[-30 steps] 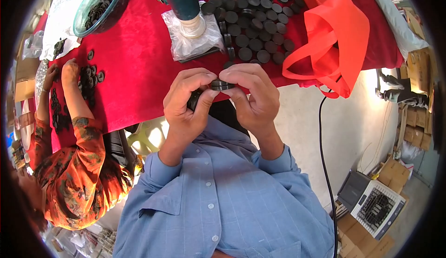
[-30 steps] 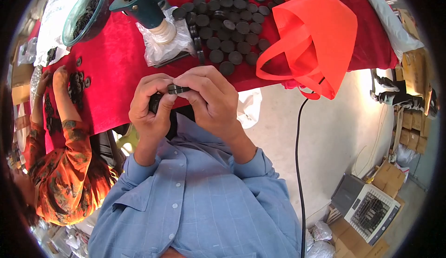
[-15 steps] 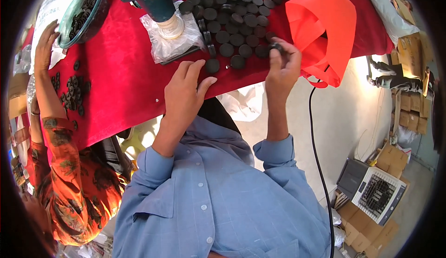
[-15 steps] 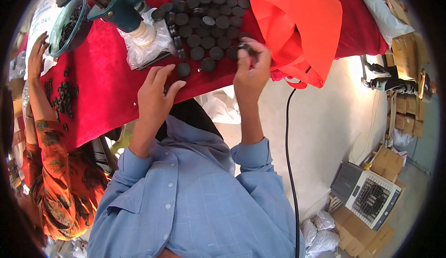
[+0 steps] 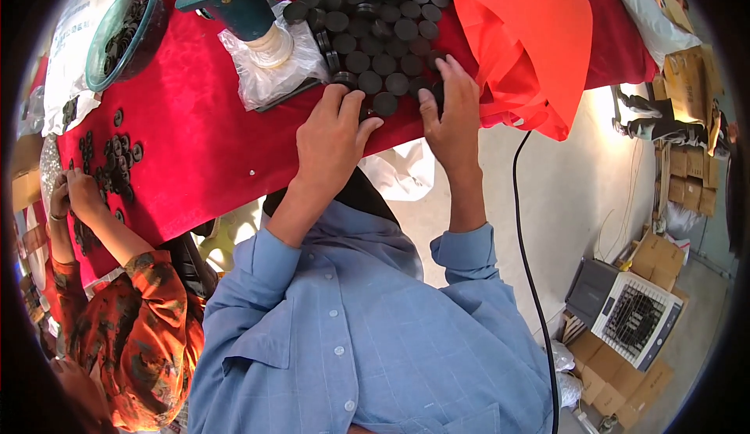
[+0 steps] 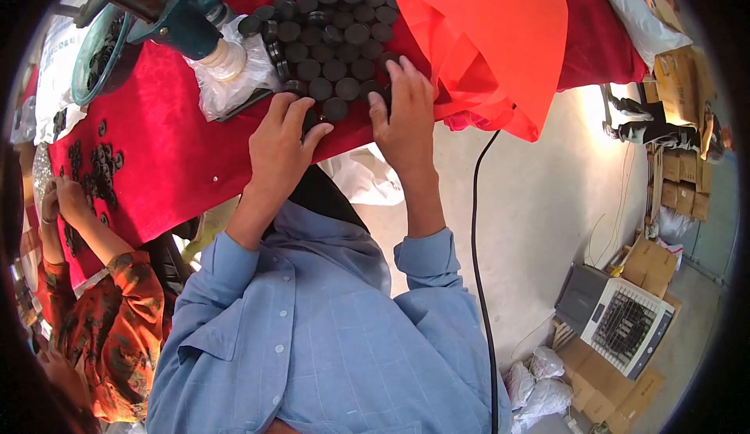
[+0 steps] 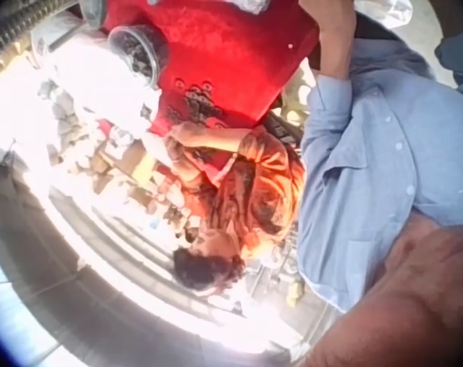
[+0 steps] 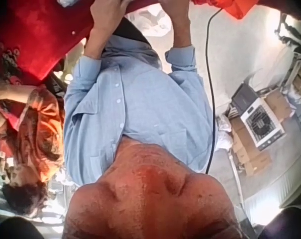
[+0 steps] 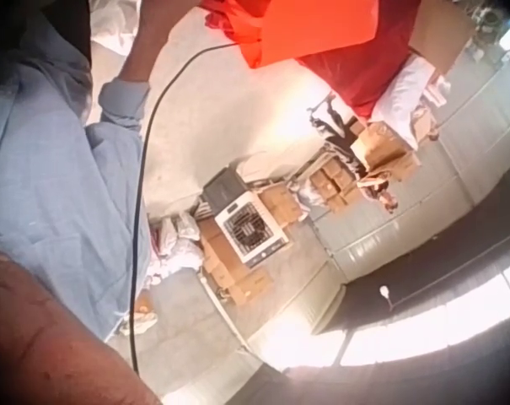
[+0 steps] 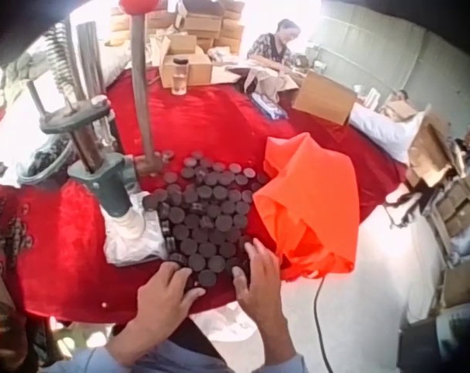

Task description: Operating a manual press machine to stamp or secure rubber pads and then packing them into bags.

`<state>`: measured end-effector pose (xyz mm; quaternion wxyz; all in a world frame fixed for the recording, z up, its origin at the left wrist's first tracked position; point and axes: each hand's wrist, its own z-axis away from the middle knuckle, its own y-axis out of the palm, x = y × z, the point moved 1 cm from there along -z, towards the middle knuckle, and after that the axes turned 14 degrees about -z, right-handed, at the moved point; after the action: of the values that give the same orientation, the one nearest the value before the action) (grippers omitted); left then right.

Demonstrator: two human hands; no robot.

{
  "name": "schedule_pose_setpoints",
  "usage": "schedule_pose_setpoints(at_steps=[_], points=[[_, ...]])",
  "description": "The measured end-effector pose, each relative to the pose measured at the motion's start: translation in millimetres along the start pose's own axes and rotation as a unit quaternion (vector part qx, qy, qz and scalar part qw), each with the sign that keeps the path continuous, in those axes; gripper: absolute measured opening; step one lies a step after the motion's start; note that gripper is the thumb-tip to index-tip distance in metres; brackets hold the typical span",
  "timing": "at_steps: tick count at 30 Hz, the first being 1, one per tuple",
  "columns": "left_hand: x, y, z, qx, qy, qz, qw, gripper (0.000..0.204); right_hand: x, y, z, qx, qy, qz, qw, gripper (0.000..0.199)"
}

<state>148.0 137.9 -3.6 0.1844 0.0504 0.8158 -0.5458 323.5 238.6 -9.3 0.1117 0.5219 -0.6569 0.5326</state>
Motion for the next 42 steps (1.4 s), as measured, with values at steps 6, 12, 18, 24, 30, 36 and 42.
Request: schedule_pose_setpoints(at_steps=[6,12,18,24,30,36,42], points=[[-4.7,7.4,-7.3,0.007,0.024,0.019,0.999,0.045,11.6,-5.7,-1.8,0.07,-0.043,0.032,0.996,0.065],[-9.4,2.5,-18.9,0.054,0.063,-0.034,0.996,0.055,9.2,-13.6,-17.0,0.128,-0.029,0.077,0.988,0.057],[-12.6,5.3,-18.4,0.057,0.088,-0.029,0.994,0.049,-0.3,-22.5,-28.7,0.161,0.007,0.035,0.986,0.056],[-15.9,7.0,-7.8,0.043,0.079,0.005,0.996,0.043,2.7,-33.7,-15.2,0.167,0.047,-0.025,0.985,0.061],[-18.6,9.9,-9.6,0.026,0.085,0.022,0.996,0.042,4.7,-33.1,-11.8,0.148,0.033,-0.065,0.986,0.061],[-27.0,10.3,-12.8,0.035,0.076,-0.001,0.997,0.039,1.7,-26.9,-12.2,0.13,0.032,-0.065,0.989,0.059],[-25.7,8.6,-9.0,0.017,0.062,-0.039,0.997,0.037,6.3,-18.7,-13.2,0.126,0.017,-0.003,0.992,0.052]])
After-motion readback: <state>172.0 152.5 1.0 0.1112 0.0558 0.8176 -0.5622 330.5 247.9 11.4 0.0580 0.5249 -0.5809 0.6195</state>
